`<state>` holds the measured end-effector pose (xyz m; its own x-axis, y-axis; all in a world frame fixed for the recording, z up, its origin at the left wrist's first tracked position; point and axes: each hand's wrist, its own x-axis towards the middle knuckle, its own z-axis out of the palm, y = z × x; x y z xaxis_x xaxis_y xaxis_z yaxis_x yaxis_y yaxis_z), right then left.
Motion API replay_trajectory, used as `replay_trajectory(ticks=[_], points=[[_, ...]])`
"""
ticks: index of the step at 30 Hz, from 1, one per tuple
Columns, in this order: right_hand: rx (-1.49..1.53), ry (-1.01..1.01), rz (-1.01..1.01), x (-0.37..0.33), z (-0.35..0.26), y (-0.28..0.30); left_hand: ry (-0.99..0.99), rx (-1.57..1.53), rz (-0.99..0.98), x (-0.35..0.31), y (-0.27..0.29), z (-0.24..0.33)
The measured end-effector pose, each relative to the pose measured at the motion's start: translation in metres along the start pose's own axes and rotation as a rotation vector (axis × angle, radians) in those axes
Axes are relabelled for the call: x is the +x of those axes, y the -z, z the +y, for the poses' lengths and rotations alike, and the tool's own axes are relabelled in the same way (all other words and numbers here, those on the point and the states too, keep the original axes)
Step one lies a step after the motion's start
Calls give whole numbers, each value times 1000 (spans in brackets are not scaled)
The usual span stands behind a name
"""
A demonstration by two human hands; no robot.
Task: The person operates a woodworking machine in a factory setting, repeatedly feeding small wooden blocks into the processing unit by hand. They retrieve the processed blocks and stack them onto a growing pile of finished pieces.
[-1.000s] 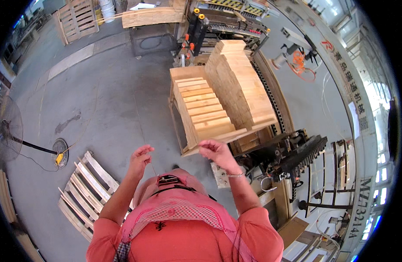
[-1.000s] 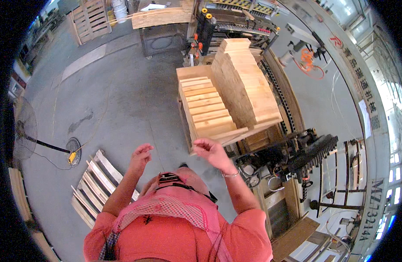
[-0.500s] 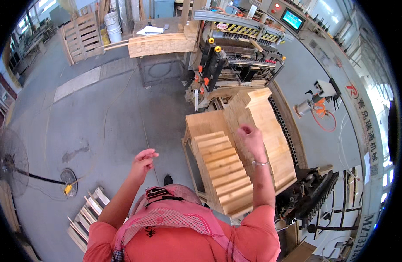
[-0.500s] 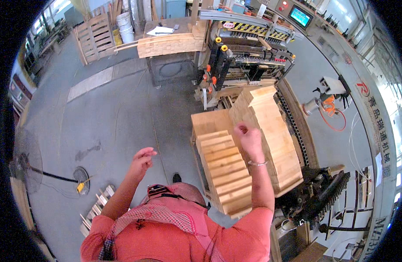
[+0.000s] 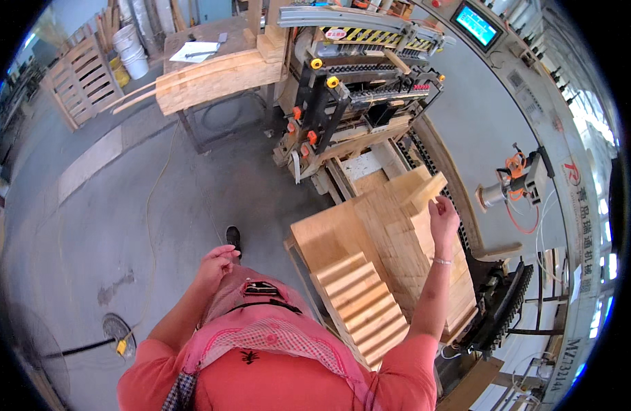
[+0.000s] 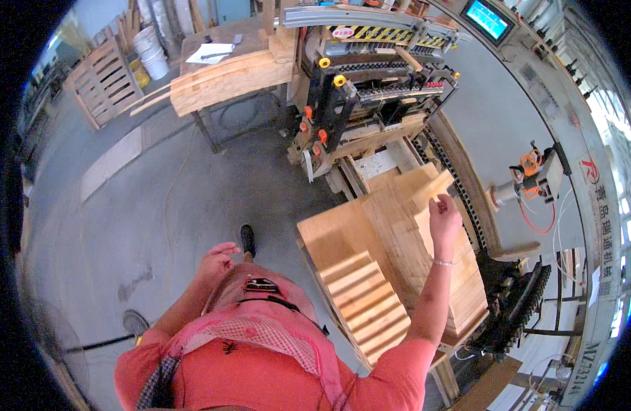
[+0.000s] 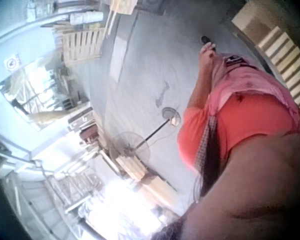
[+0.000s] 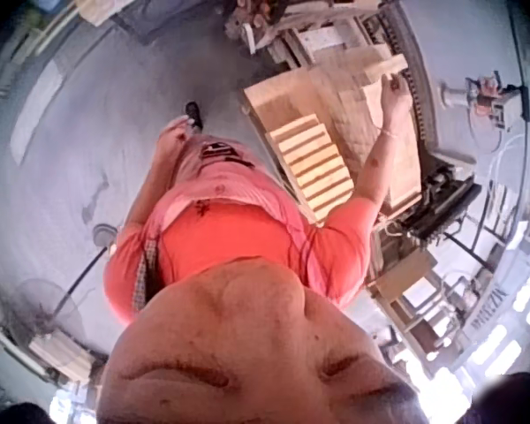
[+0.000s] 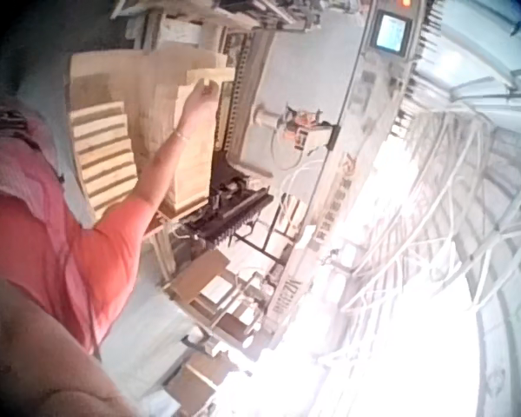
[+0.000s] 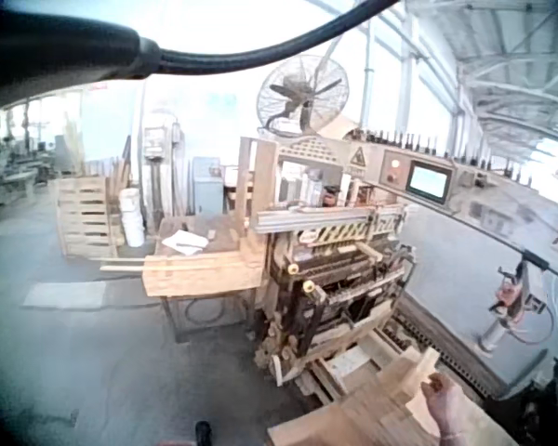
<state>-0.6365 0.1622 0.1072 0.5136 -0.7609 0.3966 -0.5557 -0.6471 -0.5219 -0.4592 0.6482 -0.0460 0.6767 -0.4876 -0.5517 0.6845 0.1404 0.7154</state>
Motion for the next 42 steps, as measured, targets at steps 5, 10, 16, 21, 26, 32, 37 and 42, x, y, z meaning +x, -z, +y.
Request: replay_trajectory(ticks=[5, 10, 16, 21, 26, 32, 37, 42], points=[[-149, -99, 46, 27, -35, -24, 33, 89, -38, 117, 29, 77], [-365, -253, 49, 65, -57, -41, 47, 153, -96, 205, 24, 172], [-769, -223, 100, 110, -85, -55, 9, 258, -224, 300, -24, 245], [-999, -516, -221, 125, -48, -37, 131, 238, -344, 356, -80, 249], [-1024, -676, -415, 109, -35, -53, 203, 305, -362, 403, -137, 248], [-926, -697, -320, 92, -33, -69, 294, 396, -470, 451, -220, 255], [-900, -884, -230, 102, -45, -75, 364, 451, -587, 496, -280, 254], [-1005, -1002, -351, 95, -27, -79, 447, 430, -750, 526, -322, 264]])
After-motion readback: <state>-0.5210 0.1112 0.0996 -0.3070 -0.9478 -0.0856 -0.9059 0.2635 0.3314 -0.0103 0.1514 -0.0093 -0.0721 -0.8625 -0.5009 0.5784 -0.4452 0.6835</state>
